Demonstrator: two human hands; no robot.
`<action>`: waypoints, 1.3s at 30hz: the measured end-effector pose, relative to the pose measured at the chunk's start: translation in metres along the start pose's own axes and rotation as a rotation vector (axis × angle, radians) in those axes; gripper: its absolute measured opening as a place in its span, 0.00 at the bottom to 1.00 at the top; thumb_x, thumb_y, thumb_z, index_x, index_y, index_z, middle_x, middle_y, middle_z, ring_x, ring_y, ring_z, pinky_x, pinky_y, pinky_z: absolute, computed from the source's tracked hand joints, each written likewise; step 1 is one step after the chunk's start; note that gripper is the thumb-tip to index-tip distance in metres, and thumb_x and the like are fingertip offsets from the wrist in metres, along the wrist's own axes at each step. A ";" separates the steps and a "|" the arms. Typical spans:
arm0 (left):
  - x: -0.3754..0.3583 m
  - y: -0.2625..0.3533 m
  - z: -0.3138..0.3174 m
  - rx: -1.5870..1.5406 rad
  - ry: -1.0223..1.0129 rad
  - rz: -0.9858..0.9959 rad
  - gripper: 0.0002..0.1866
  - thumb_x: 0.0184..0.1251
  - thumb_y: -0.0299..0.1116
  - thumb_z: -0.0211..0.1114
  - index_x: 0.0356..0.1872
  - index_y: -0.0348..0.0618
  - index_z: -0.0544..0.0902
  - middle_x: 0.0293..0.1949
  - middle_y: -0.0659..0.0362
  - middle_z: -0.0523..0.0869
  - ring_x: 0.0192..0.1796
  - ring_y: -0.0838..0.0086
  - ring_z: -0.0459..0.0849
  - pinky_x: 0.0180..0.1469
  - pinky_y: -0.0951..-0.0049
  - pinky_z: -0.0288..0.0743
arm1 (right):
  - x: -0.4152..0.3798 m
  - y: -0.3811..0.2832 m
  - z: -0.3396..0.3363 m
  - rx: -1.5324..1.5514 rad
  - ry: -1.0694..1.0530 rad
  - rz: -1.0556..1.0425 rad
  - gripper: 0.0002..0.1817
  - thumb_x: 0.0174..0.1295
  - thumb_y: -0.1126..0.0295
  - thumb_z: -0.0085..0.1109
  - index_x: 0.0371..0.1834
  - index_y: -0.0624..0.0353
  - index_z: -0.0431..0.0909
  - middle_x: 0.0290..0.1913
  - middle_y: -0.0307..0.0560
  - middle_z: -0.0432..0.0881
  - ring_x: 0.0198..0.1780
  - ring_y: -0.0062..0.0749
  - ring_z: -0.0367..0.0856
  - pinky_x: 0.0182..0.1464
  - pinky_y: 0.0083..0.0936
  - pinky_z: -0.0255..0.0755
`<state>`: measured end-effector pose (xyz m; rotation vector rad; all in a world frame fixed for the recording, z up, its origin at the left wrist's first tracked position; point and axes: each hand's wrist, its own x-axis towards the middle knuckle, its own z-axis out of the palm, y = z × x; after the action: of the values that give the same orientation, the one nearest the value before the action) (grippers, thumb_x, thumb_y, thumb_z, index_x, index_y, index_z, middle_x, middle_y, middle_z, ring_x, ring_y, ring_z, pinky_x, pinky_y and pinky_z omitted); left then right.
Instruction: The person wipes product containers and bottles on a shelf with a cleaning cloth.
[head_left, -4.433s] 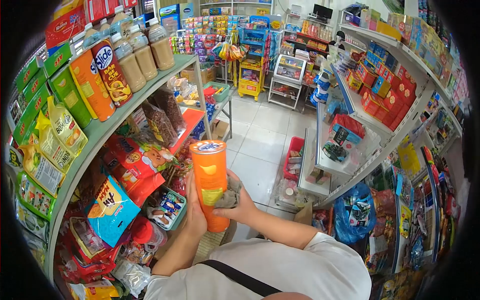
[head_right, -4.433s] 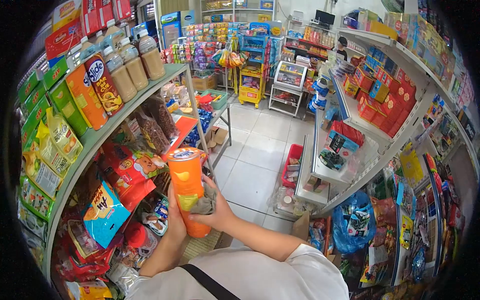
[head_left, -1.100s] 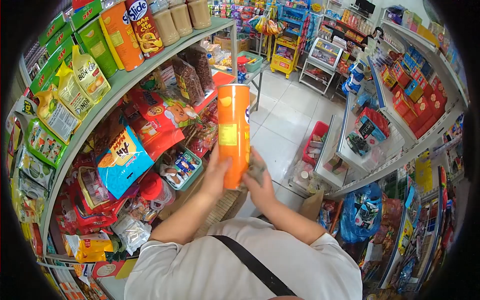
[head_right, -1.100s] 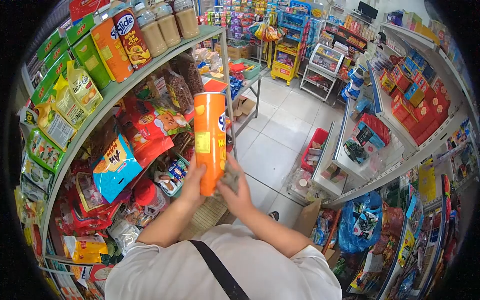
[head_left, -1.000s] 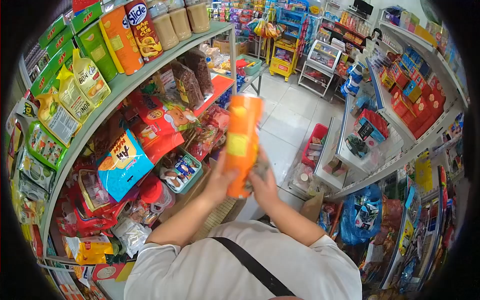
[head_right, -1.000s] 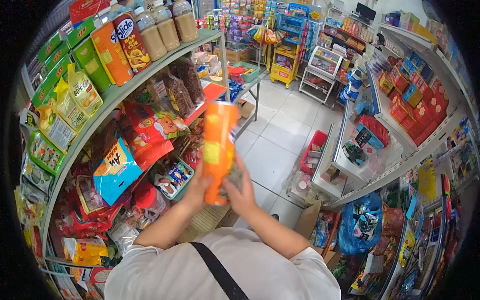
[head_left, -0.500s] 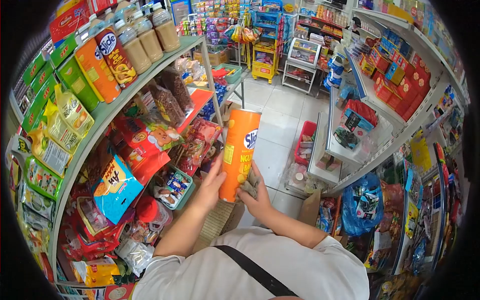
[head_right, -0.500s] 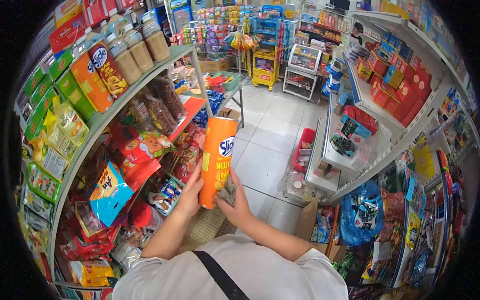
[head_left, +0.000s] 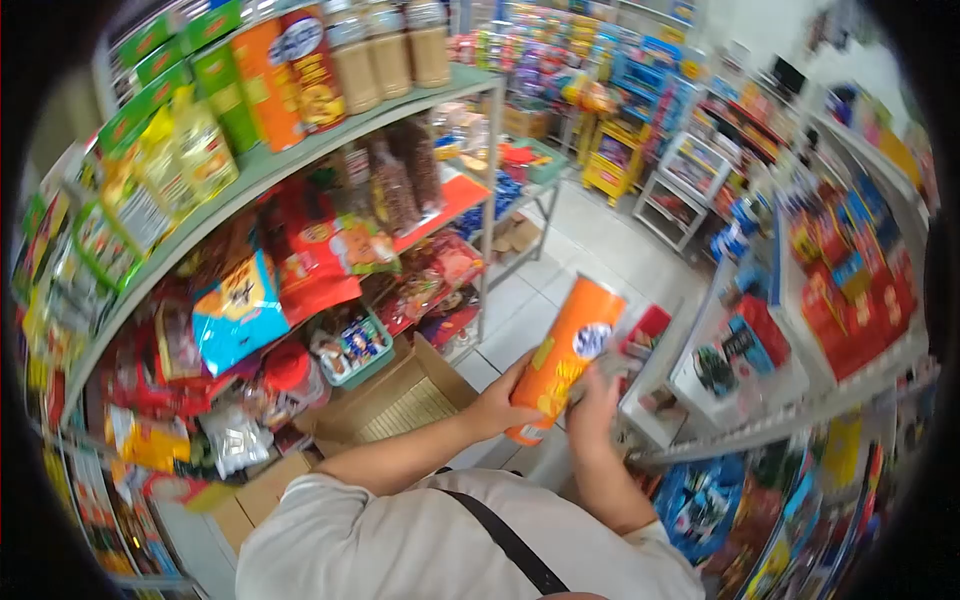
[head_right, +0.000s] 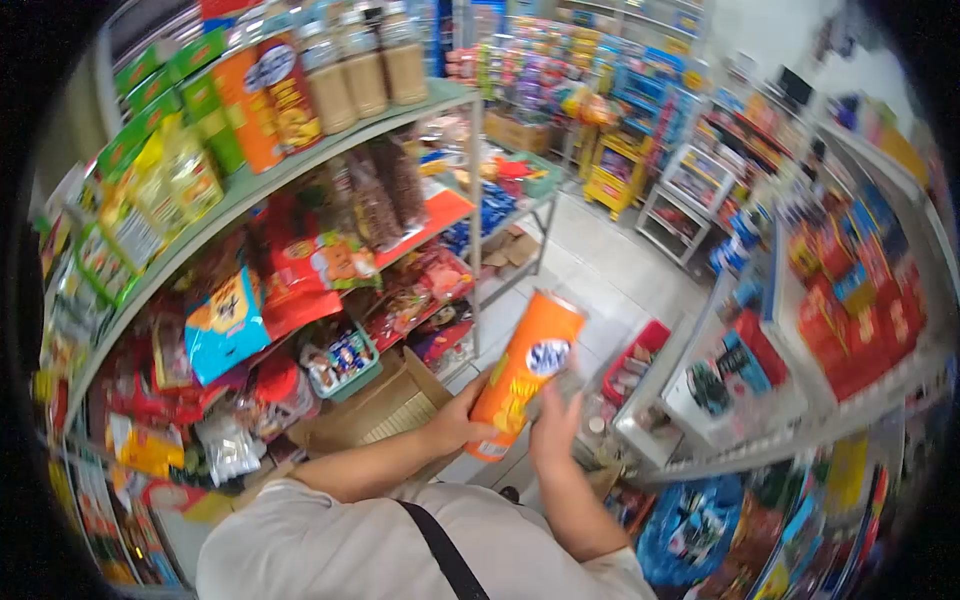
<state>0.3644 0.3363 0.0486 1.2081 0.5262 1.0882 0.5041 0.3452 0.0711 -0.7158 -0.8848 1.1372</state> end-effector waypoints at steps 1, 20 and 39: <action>0.005 0.002 0.001 -0.073 0.087 0.035 0.47 0.48 0.31 0.66 0.67 0.39 0.46 0.62 0.55 0.61 0.64 0.72 0.60 0.64 0.71 0.55 | -0.009 0.018 -0.005 -0.124 -0.127 -0.012 0.30 0.58 0.76 0.43 0.65 0.66 0.50 0.62 0.51 0.61 0.61 0.34 0.63 0.59 0.29 0.60; 0.001 -0.006 0.030 -0.046 0.542 0.380 0.43 0.47 0.21 0.63 0.63 0.43 0.47 0.56 0.56 0.66 0.61 0.71 0.65 0.61 0.65 0.62 | 0.029 0.039 -0.024 0.070 -0.413 0.373 0.19 0.60 0.72 0.44 0.53 0.69 0.66 0.49 0.51 0.73 0.51 0.34 0.72 0.54 0.28 0.64; 0.003 0.068 -0.040 0.931 0.932 0.650 0.41 0.40 0.31 0.71 0.58 0.40 0.59 0.50 0.54 0.68 0.54 0.66 0.68 0.56 0.65 0.64 | 0.020 0.036 -0.060 0.108 -0.597 0.820 0.15 0.63 0.65 0.43 0.44 0.68 0.69 0.38 0.55 0.78 0.39 0.42 0.80 0.41 0.33 0.76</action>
<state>0.3067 0.3559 0.0987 1.6741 1.5432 2.1074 0.5435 0.3717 0.0167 -0.6709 -1.0349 2.1900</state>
